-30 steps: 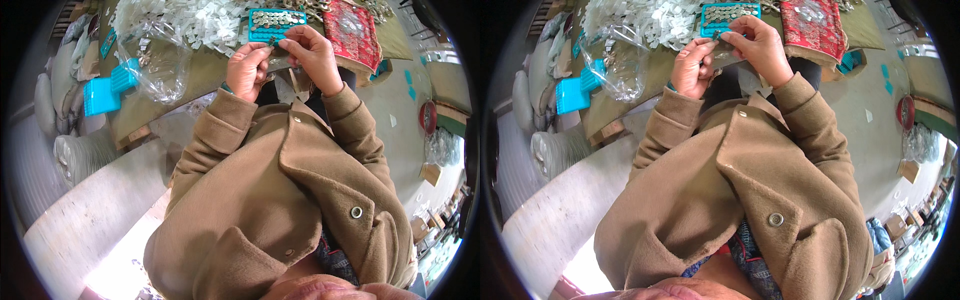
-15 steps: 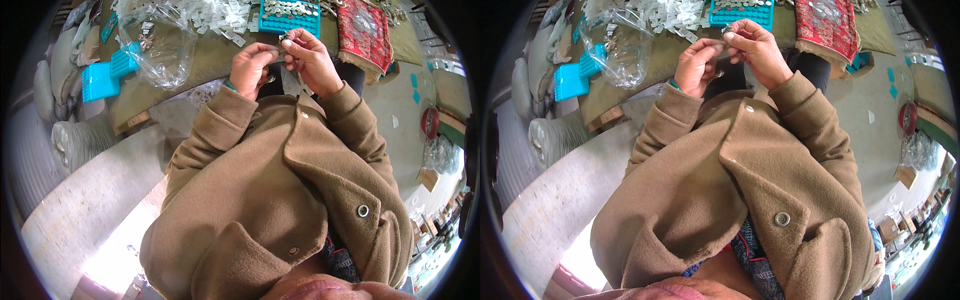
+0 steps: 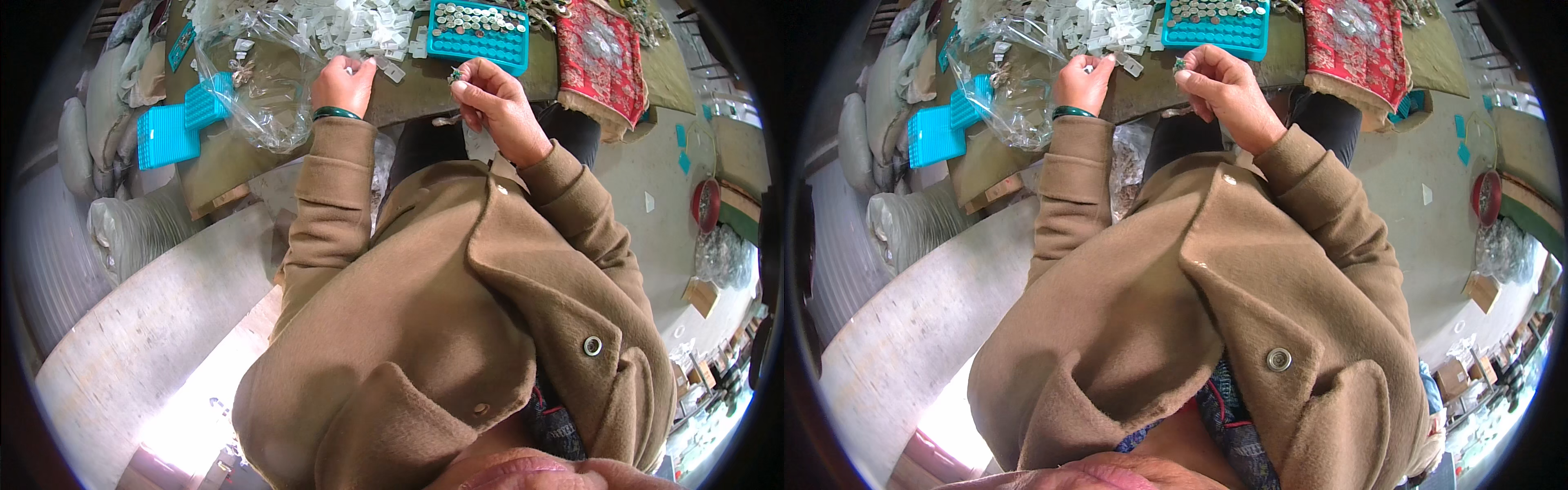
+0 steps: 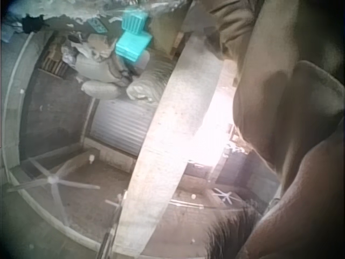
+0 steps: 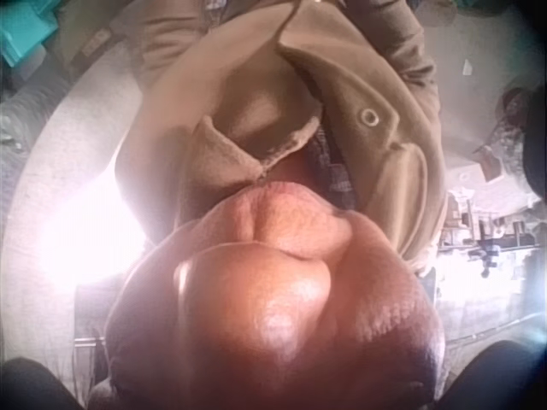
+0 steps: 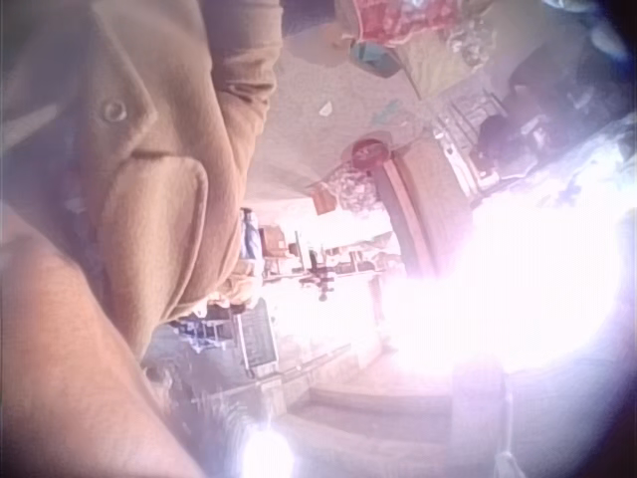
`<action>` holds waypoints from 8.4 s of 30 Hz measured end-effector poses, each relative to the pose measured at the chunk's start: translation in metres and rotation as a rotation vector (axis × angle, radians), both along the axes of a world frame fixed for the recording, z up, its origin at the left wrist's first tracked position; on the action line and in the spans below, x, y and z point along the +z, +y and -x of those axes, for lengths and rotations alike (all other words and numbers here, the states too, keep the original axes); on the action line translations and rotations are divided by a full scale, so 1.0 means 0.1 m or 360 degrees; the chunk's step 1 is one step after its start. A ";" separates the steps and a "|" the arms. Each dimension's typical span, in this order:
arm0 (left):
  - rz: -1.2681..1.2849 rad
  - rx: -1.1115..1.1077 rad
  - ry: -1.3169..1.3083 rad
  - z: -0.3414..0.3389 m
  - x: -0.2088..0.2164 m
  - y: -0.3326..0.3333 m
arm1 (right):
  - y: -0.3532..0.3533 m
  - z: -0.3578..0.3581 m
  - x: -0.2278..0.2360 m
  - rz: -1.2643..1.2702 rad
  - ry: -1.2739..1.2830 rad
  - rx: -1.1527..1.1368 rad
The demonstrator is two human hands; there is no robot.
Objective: The person repeatedly picks small white plastic pieces and metal rings from a table, joins them by hand, and places the assembled units into a blue tray. The person occasionally uses a red light to illuminate the pieces during assembly.
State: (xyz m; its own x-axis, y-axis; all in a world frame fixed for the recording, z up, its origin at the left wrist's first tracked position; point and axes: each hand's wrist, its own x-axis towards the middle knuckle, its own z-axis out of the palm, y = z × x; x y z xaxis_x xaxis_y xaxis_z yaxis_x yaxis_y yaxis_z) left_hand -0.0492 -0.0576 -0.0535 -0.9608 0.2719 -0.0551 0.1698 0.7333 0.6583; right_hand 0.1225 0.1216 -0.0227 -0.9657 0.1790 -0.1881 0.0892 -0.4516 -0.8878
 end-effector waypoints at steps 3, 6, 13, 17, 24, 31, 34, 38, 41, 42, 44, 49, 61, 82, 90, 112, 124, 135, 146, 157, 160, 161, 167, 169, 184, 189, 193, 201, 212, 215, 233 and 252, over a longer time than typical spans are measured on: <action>-0.0625 0.0141 -0.0542 0.03 0.02 -0.08 | 0.01 0.00 -0.01 -0.0072 -0.0070 0.0019; -0.0805 0.0290 -0.0814 0.04 0.09 -0.27 | -0.03 0.03 -0.04 -0.0183 -0.0067 0.0017; -0.1237 0.0237 -0.1010 -0.22 0.28 -0.42 | -0.10 0.12 0.09 -0.0344 0.0079 0.0058; -0.1352 -0.0072 -0.1208 -0.45 0.44 -0.32 | -0.10 0.17 0.25 -0.0427 0.0274 0.0012; -0.1618 -0.0331 -0.1310 -0.65 0.68 -0.01 | -0.12 0.04 0.32 -0.0747 0.0279 -0.0061; -0.1765 -0.0341 -0.1234 -0.77 0.63 0.22 | -0.06 0.02 0.22 -0.0091 0.0258 -0.0131; -0.1760 -0.0522 -0.1146 -0.77 0.59 0.23 | -0.04 0.02 0.20 0.0031 0.0253 -0.0104; -0.1638 -0.0583 -0.1003 -0.82 0.53 0.25 | -0.05 0.03 0.18 0.0183 0.0201 -0.0133; -0.1576 -0.0563 -0.0893 -0.82 0.48 0.27 | -0.05 0.03 0.17 0.0460 0.0158 -0.0080; -0.1614 -0.0546 -0.0904 -0.82 0.46 0.28 | -0.05 0.03 0.16 0.0493 0.0144 -0.0101; -0.1648 -0.0519 -0.0928 -0.81 0.45 0.30 | -0.04 0.03 0.15 0.0540 0.0126 -0.0115; -0.1603 -0.0536 -0.0878 -0.80 0.44 0.34 | -0.07 0.03 0.15 0.0338 0.0065 -0.0179; -0.1427 -0.0440 -0.0413 -0.82 0.46 0.44 | -0.08 0.06 0.16 0.0026 0.0132 -0.0289; -0.1307 -0.0547 -0.0313 -0.89 0.38 0.54 | 0.18 0.11 0.21 -0.0313 -0.0035 -0.0172; -0.1291 -0.0167 -0.0817 -0.89 0.52 0.47 | 0.12 0.07 0.20 -0.0735 0.0096 -0.0076; -0.2168 0.0356 -0.2502 -0.57 0.55 0.25 | 0.06 0.02 0.14 -0.1521 0.0565 -0.0384; -0.1589 0.0097 -0.1717 -0.63 0.33 0.34 | 0.52 0.15 0.07 -0.2035 0.0215 -0.0656; -0.1500 -0.0064 -0.1701 -0.70 0.27 0.46 | 0.47 0.44 -0.07 -0.2553 0.0040 -0.0621; -0.1484 -0.0073 -0.1800 -0.61 0.34 0.52 | 0.55 0.50 -0.10 -0.2485 0.0158 -0.0564; -0.1556 -0.0121 -0.1720 -0.57 0.36 0.52 | 0.55 0.45 0.06 -0.2637 0.0177 -0.0392; -0.1555 -0.0136 -0.1690 -0.58 0.36 0.52 | 0.48 0.37 0.17 -0.2116 0.0363 -0.0330; -0.1550 -0.0147 -0.1686 -0.58 0.36 0.52 | 0.44 0.31 0.20 -0.2080 0.0340 -0.0269; -0.1501 -0.0166 -0.1617 -0.62 0.34 0.51 | 0.25 0.26 0.19 -0.2236 0.0540 -0.0318; -0.1483 -0.0179 -0.1565 -0.65 0.33 0.49 | 0.23 0.23 0.17 -0.2218 0.0462 -0.0290; -0.1546 0.0165 -0.1608 -0.54 0.27 0.39 | 0.34 0.56 0.08 -0.1869 0.0320 -0.0418; -0.1515 0.0181 -0.1536 -0.51 0.27 0.35 | 0.25 0.77 -0.17 -0.2389 0.0420 -0.0467; -0.1519 0.0220 -0.1523 -0.52 0.30 0.34 | 0.23 0.77 -0.23 -0.2480 0.0347 -0.0396; -0.1629 0.0082 -0.1648 -0.55 0.42 0.36 | 0.29 0.54 0.09 -0.1948 0.0417 -0.0445; -0.1526 -0.0083 -0.1512 -0.74 0.46 0.41 | 0.16 0.32 0.11 -0.2232 0.0825 -0.0510; -0.1597 -0.0099 -0.1487 -0.77 0.42 0.42 | 0.15 0.28 0.09 -0.2318 0.0918 -0.0506; -0.1661 -0.0231 -0.1225 -0.94 0.47 0.46 | 0.23 0.20 0.12 -0.0737 0.0230 -0.0239; -0.2299 -0.0232 -0.2968 -0.89 0.26 0.54 | 0.32 -0.04 0.17 0.0302 0.0101 -0.0009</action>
State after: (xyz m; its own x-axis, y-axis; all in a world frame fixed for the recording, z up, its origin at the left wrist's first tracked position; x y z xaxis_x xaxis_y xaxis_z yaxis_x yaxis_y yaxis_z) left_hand 0.0402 -0.0038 -0.0276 -0.1089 0.9502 -0.2920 -0.9933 -0.1157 -0.0061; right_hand 0.1270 0.1538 -0.0061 -0.9758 0.1513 -0.1580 0.0331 -0.6116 -0.7905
